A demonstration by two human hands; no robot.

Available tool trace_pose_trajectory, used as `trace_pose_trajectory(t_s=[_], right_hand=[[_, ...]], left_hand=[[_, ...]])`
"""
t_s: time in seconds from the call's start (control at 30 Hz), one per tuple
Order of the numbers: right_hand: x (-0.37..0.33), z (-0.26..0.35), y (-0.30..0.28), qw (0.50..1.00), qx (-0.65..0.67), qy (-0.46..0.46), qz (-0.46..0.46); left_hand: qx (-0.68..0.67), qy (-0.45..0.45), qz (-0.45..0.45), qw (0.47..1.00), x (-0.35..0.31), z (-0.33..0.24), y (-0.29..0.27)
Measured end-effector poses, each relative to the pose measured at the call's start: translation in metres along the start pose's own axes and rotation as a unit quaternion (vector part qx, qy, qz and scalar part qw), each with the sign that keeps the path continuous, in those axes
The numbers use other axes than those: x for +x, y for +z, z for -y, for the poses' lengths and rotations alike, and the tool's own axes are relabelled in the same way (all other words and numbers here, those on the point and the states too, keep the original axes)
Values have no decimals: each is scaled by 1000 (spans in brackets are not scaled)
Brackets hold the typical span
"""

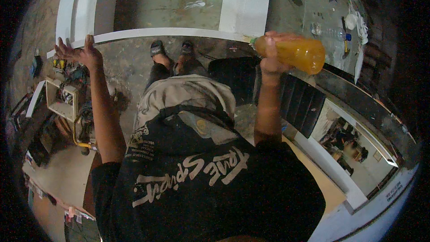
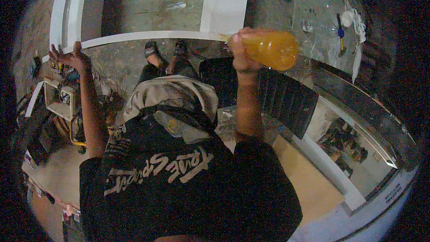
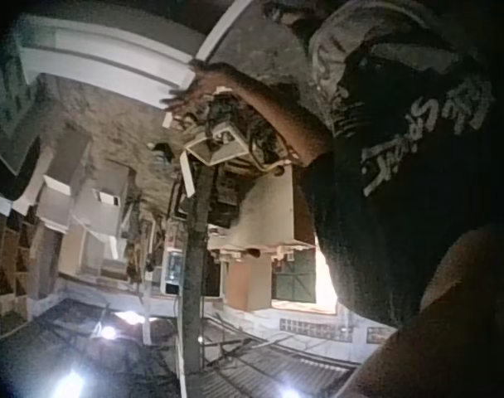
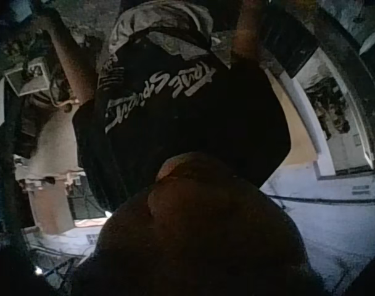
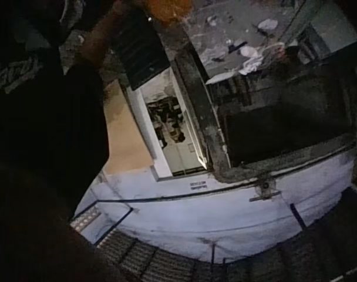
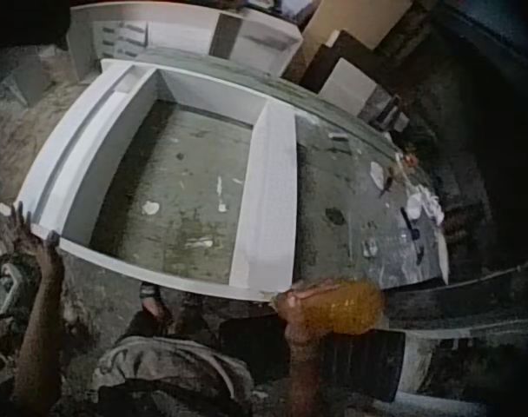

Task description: The person prepares an adhesive mixture by picking up a small bottle of orange liquid, unscrewing its cap, and checking the contents before shaking it and preparing a workbench surface.

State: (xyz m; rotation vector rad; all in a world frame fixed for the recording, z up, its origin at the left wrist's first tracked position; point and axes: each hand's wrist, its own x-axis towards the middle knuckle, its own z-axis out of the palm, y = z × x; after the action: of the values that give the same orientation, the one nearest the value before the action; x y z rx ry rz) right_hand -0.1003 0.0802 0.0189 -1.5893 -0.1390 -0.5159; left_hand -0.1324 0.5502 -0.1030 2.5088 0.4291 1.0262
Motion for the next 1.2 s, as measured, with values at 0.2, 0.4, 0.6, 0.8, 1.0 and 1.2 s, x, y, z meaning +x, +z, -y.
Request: trace_pose_trajectory(t_s=[0.2, 0.4, 0.6, 0.8, 1.0, 1.2], right_hand=[[-6, -6, 23, 994, -56, -46, 78], [-6, 3, 8, 999, -3, -3, 49], [2, 13, 7, 1000, -7, 15, -5], [-4, -12, 10, 994, -44, -47, 84], [-5, -7, 10, 995, -58, -16, 80], [-3, 2, -9, 998, -24, 51, 21]], left_hand=[[-55, -60, -8, 997, 0, -3, 3], [-90, -59, -12, 994, -3, 4, 4], [-298, -98, -92, 945, 3, -31, 9], [-224, -79, -51, 970, 4, -27, 4], [-196, -53, -92, 975, -1, -9, 11], [-115, -44, -61, 990, 0, -8, 4]])
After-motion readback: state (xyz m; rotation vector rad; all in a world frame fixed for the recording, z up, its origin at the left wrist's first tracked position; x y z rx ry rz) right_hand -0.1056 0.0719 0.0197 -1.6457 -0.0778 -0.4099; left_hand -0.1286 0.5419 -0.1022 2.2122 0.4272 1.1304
